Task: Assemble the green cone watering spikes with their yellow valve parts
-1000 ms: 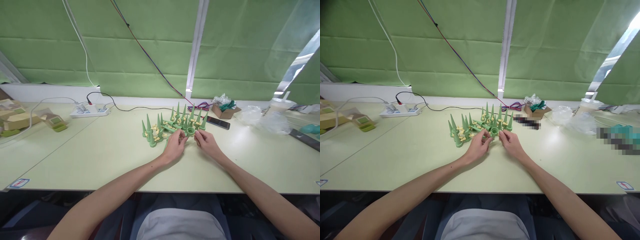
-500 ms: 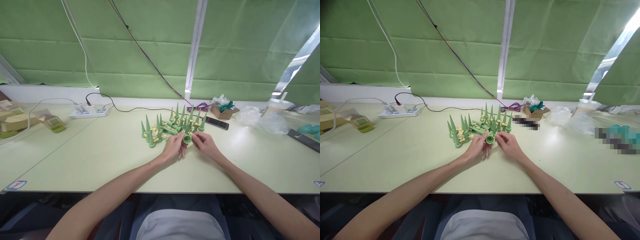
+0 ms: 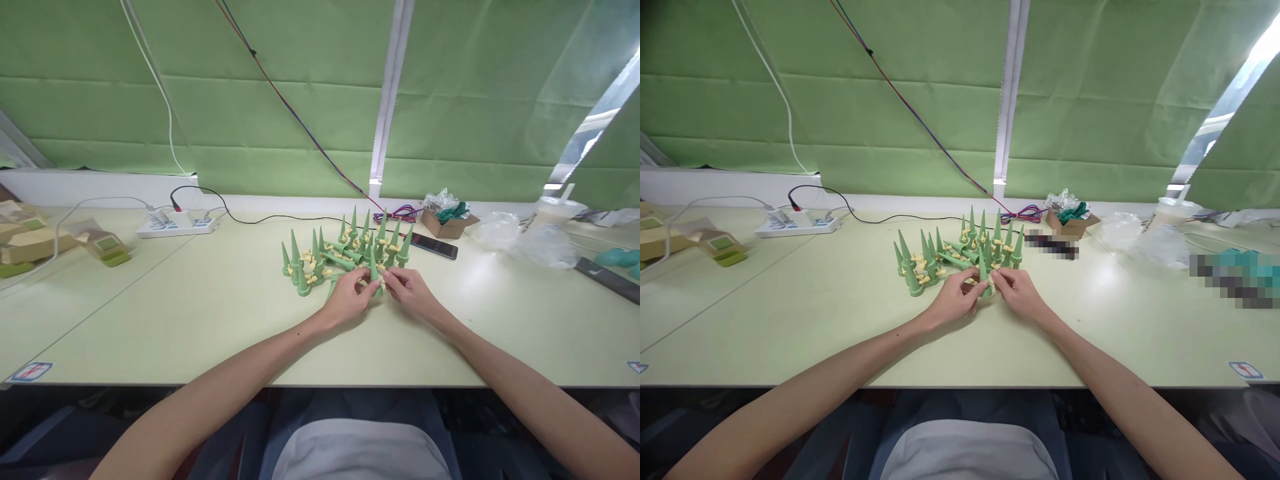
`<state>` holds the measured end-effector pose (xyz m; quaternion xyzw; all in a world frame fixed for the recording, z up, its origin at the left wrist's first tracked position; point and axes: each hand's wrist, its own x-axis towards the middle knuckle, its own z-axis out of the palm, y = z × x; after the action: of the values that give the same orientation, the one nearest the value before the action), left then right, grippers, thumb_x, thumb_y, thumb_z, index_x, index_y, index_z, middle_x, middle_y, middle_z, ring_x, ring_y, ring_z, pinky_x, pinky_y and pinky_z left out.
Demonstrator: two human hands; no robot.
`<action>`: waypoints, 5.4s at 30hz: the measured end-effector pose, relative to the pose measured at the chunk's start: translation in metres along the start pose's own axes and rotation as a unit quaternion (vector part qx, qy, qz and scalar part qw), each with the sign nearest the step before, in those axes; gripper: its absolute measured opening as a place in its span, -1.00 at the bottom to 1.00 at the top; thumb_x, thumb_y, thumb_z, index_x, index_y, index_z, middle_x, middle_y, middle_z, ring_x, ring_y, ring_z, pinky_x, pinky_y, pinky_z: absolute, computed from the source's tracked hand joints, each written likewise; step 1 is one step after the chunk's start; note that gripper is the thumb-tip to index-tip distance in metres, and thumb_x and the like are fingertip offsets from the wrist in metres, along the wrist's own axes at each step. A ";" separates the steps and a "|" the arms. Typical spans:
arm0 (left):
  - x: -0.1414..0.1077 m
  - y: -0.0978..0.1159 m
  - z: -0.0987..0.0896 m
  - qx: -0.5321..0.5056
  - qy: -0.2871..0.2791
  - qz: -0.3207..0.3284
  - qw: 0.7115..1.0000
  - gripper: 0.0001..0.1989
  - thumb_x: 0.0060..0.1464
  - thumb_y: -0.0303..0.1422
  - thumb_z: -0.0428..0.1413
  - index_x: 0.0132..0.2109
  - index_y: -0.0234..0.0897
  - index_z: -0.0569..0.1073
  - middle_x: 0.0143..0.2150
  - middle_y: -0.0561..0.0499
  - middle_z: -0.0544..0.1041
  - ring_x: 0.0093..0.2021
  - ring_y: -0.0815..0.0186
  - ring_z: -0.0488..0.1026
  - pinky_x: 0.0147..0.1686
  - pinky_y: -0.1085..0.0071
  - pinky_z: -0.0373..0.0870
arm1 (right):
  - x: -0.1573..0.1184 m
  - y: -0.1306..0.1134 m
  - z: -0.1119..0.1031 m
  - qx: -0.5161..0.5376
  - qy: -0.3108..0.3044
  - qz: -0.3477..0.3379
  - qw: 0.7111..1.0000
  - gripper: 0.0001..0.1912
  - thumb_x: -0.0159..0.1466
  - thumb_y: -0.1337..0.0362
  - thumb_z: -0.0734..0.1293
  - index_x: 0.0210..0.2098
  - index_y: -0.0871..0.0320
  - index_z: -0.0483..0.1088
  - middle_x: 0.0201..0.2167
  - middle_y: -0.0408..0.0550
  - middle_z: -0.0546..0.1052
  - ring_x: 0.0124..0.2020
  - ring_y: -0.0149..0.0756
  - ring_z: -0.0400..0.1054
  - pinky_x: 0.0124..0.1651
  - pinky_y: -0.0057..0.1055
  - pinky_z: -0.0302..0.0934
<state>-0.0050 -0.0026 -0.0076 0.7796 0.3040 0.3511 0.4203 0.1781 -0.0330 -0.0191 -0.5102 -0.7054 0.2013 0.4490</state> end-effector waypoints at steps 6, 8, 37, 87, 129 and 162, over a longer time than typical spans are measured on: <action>0.002 -0.009 0.002 0.081 0.038 0.066 0.994 -0.75 0.23 -0.18 0.04 -0.24 -0.27 0.44 -0.24 -0.04 0.40 -0.34 0.33 0.33 -0.38 0.43 0.31 | 0.002 0.003 0.001 -0.007 0.002 0.014 1.000 -0.47 0.39 -0.02 0.15 -0.62 0.11 0.07 -0.71 -0.22 0.16 -0.63 -0.43 0.02 -0.53 -0.42 -0.03; 0.001 -0.009 0.003 0.077 0.046 0.061 0.994 -0.77 0.23 -0.20 0.04 -0.14 -0.27 0.45 -0.15 -0.05 0.39 -0.36 0.36 0.33 -0.35 0.41 0.34 | 0.002 0.003 0.002 0.001 0.011 0.018 1.000 -0.48 0.39 -0.03 0.16 -0.61 0.11 0.10 -0.71 -0.22 0.15 -0.63 -0.43 0.02 -0.54 -0.42 -0.03; 0.001 -0.004 0.003 -0.082 0.020 -0.075 0.994 -0.44 0.20 0.14 -0.05 -0.44 -0.28 0.36 -0.73 0.13 0.31 -0.74 0.41 0.25 -0.63 0.46 0.21 | 0.000 -0.007 0.001 0.115 0.027 0.025 0.993 -0.59 0.35 -0.04 0.26 -0.48 0.13 0.27 -0.70 -0.26 0.23 -0.68 -0.46 0.07 -0.55 -0.43 -0.01; 0.004 -0.006 0.004 -0.177 0.000 -0.111 0.978 -0.43 0.21 0.14 -0.09 -0.44 -0.29 0.33 -0.67 0.05 0.34 -0.73 0.39 0.31 -0.77 0.48 0.14 | -0.001 -0.005 0.003 0.147 -0.003 0.024 0.989 -0.54 0.38 -0.07 0.22 -0.50 0.12 0.23 -0.70 -0.27 0.24 -0.70 -0.48 0.06 -0.58 -0.45 -0.01; -0.001 -0.007 0.003 0.104 0.028 0.104 0.989 -0.74 0.31 -0.31 -0.06 -0.04 -0.25 0.48 -0.08 -0.12 0.45 -0.06 0.21 0.42 -0.08 0.31 0.39 | 0.001 0.004 0.006 0.098 0.018 0.068 0.993 -0.43 0.37 -0.10 0.18 -0.62 0.11 0.06 -0.72 -0.24 0.14 -0.66 -0.45 0.02 -0.57 -0.43 -0.03; 0.003 -0.004 0.005 -0.177 -0.003 -0.094 0.980 -0.52 0.18 0.10 0.01 -0.37 -0.26 0.28 -0.69 0.11 0.36 -0.75 0.42 0.29 -0.71 0.50 0.22 | 0.001 -0.003 0.004 0.140 0.004 0.023 0.990 -0.55 0.37 -0.07 0.22 -0.49 0.12 0.20 -0.71 -0.28 0.18 -0.68 -0.48 0.03 -0.58 -0.45 -0.05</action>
<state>0.0000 -0.0004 -0.0118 0.6623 0.3076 0.3556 0.5834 0.1730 -0.0329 -0.0188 -0.4592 -0.6566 0.3064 0.5139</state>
